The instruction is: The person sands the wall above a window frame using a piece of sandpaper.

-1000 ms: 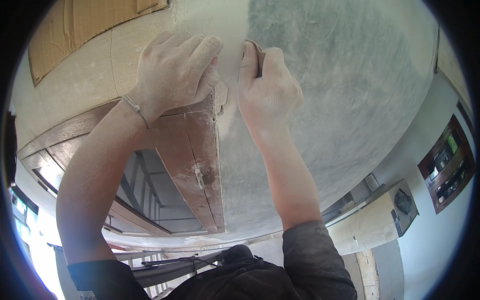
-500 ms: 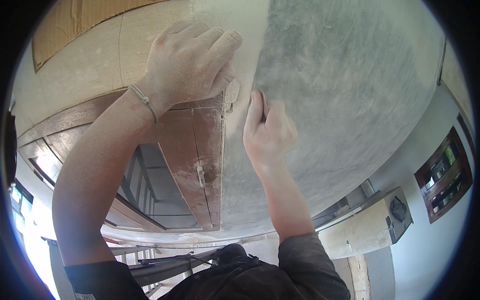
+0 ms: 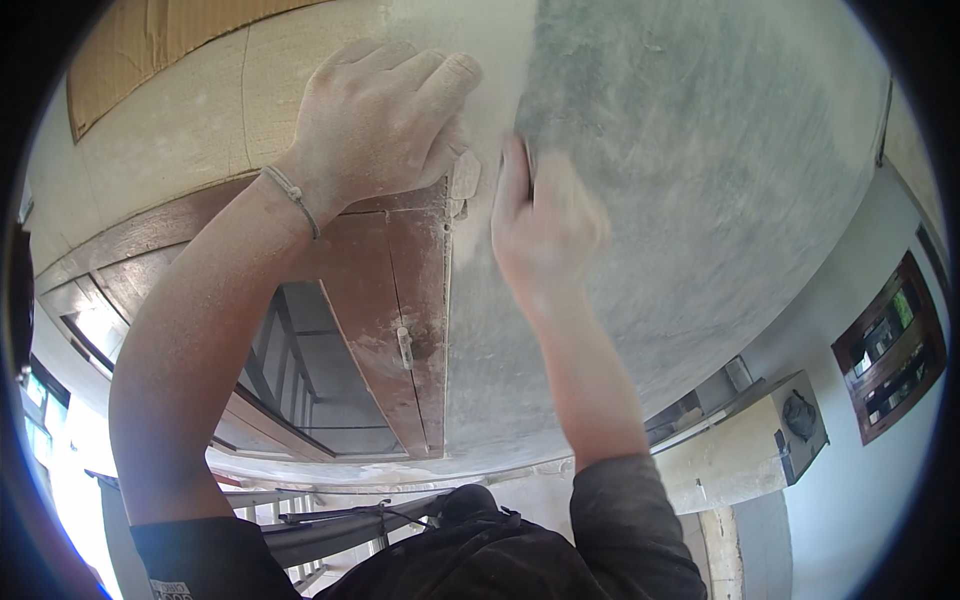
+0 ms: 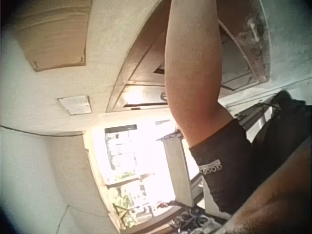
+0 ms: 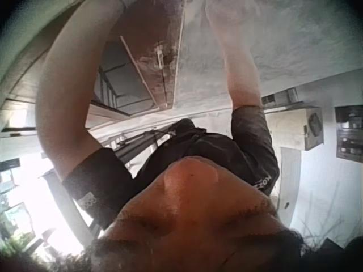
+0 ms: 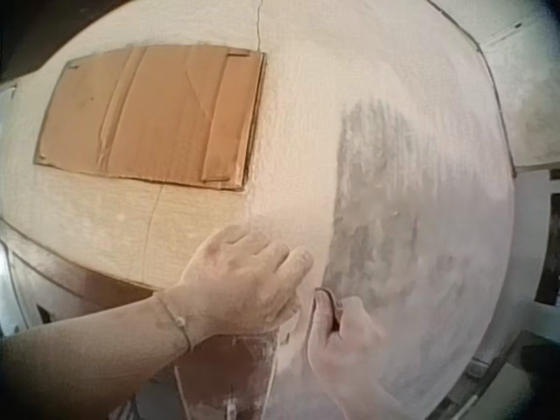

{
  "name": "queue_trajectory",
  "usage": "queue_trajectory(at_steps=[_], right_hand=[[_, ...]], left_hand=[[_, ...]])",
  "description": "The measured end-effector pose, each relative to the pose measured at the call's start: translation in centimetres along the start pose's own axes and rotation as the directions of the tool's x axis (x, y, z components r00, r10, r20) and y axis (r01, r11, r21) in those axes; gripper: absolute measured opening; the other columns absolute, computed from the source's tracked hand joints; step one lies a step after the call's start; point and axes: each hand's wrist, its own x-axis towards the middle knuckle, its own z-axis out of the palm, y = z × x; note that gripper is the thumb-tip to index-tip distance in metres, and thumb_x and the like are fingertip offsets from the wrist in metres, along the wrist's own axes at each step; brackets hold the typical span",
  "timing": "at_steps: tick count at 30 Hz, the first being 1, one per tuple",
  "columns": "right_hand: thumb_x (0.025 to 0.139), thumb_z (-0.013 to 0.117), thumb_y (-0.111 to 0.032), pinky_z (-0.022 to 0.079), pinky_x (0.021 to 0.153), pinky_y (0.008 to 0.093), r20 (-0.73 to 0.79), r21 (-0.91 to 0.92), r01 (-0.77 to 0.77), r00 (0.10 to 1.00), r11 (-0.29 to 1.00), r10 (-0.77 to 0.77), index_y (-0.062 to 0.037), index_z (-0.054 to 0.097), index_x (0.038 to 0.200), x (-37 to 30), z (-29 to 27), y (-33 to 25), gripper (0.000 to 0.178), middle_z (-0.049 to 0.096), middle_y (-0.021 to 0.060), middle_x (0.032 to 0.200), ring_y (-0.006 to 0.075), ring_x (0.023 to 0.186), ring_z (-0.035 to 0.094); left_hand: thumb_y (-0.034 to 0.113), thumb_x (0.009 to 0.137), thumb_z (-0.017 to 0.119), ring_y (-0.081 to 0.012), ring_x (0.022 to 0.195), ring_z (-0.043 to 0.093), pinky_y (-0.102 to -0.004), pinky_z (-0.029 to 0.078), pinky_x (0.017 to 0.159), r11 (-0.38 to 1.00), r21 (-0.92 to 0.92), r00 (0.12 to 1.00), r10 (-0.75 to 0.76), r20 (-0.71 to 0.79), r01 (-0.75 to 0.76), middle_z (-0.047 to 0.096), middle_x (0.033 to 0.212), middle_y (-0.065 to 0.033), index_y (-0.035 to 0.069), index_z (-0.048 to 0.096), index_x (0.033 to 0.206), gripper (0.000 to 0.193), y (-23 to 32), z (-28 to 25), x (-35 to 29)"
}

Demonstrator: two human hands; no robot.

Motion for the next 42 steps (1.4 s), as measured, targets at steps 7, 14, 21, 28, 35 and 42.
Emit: queue_trajectory(at_steps=[7, 14, 21, 28, 35, 42], right_hand=[[0.084, 0.067, -0.02, 0.039, 0.039, 0.0342, -0.096, 0.074, -0.053, 0.994, 0.996, 0.06, -0.0092, 0.046, 0.063, 0.5, 0.5, -0.4, 0.032, 0.051, 0.0092, 0.049, 0.0271, 0.04, 0.052], [0.085, 0.064, -0.02, 0.038, 0.039, 0.0363, -0.053, 0.061, -0.012, 0.998, 0.998, 0.015, -0.0092, 0.044, 0.062, 4.4, 1.5, -0.7, 0.033, 0.049, 0.0096, 0.049, 0.0284, 0.041, 0.051], [0.087, 0.063, -0.02, 0.037, 0.039, 0.035, 0.024, 0.045, -0.079, 0.997, 0.996, 0.078, -0.0094, 0.045, 0.063, -3.7, -0.1, -0.3, 0.032, 0.049, 0.0083, 0.051, 0.0252, 0.039, 0.047], [0.086, 0.065, -0.019, 0.036, 0.037, 0.0332, -0.012, 0.066, -0.07, 0.997, 0.995, 0.071, -0.0087, 0.044, 0.061, 4.9, 1.1, -1.3, 0.034, 0.045, 0.0053, 0.047, 0.0206, 0.037, 0.046], [0.087, 0.063, -0.018, 0.036, 0.038, 0.0342, -0.029, 0.04, -0.019, 0.999, 0.999, 0.021, -0.0094, 0.045, 0.063, -1.1, 0.9, 0.1, 0.031, 0.047, 0.0057, 0.048, 0.0236, 0.038, 0.046], [0.085, 0.065, -0.018, 0.035, 0.037, 0.0329, -0.063, 0.057, -0.05, 0.997, 0.997, 0.053, -0.0108, 0.043, 0.06, 0.3, 1.3, -0.5, 0.034, 0.045, 0.0051, 0.046, 0.023, 0.036, 0.044]], left_hand=[[0.009, 0.063, 0.06, -0.0166, 0.057, 0.056, -0.0303, 0.046, 0.053, 1.0, -0.005, 1.0, -0.016, 0.003, 0.016, 0.053, 0.06, 0.0001, 0.012, 0.057, 0.084, 0.021, 0.5, 0.1, -0.6], [0.009, 0.064, 0.06, -0.0167, 0.057, 0.056, -0.0303, 0.046, 0.053, 1.0, -0.024, 0.999, -0.019, -0.042, 0.018, 0.053, 0.061, 0.0004, 0.012, 0.056, 0.083, 0.02, 0.2, 0.4, -0.5], [0.009, 0.065, 0.059, -0.0167, 0.057, 0.056, -0.0305, 0.046, 0.054, 0.998, -0.046, 0.999, -0.04, -0.017, 0.039, 0.056, 0.064, 0.0007, 0.012, 0.055, 0.084, 0.02, 0.3, 0.7, -0.5], [0.009, 0.065, 0.059, -0.0163, 0.054, 0.054, -0.0298, 0.045, 0.049, 0.999, -0.04, 0.996, -0.034, -0.08, 0.031, 0.054, 0.061, 0.0008, 0.013, 0.055, 0.082, 0.018, 0.3, 0.2, -0.3], [0.007, 0.067, 0.058, -0.0156, 0.051, 0.053, -0.0296, 0.044, 0.048, 1.0, -0.012, 0.999, -0.025, -0.021, 0.025, 0.053, 0.057, 0.0006, 0.013, 0.055, 0.081, 0.016, 0.1, 0.7, -0.5], [0.007, 0.067, 0.058, -0.0161, 0.052, 0.054, -0.0291, 0.044, 0.049, 1.0, -0.027, 0.999, -0.002, -0.035, 0.001, 0.053, 0.058, 0.0002, 0.012, 0.055, 0.083, 0.017, 0.1, 0.0, -0.4]])
